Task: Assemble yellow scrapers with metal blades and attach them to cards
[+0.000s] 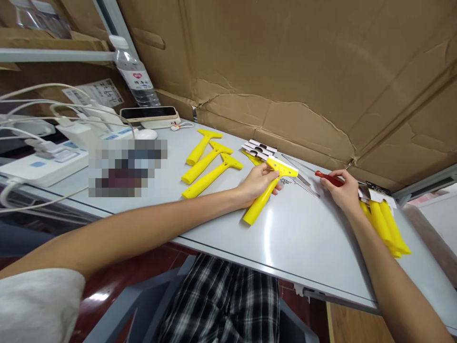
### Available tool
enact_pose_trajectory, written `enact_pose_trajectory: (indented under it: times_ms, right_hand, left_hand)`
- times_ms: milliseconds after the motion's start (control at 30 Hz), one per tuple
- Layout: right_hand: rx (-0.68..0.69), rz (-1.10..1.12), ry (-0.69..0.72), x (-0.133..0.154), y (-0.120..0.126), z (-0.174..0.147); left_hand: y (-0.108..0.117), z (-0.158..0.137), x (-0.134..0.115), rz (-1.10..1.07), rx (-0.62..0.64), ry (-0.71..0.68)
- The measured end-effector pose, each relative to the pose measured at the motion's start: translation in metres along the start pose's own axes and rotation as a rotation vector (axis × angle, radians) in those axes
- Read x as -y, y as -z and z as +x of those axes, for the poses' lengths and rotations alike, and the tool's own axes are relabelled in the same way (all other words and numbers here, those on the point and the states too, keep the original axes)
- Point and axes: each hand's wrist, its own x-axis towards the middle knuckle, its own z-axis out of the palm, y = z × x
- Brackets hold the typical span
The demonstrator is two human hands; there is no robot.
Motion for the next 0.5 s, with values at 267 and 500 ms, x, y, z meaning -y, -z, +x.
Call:
enact_pose_trajectory:
  times_ms: [267,500]
  right_hand:
    - [0.186,-0.25,0.161,-0.003,0.003,0.005]
    - [-0.019,-0.273,0.448,0.064,-0.003,-0.029]
  left_hand:
    - [0.002,0.003,-0.002,-0.011,-0.071,-0.001]
    - [0.006,0.009,-0.003,-0.193,-0.071,0.034]
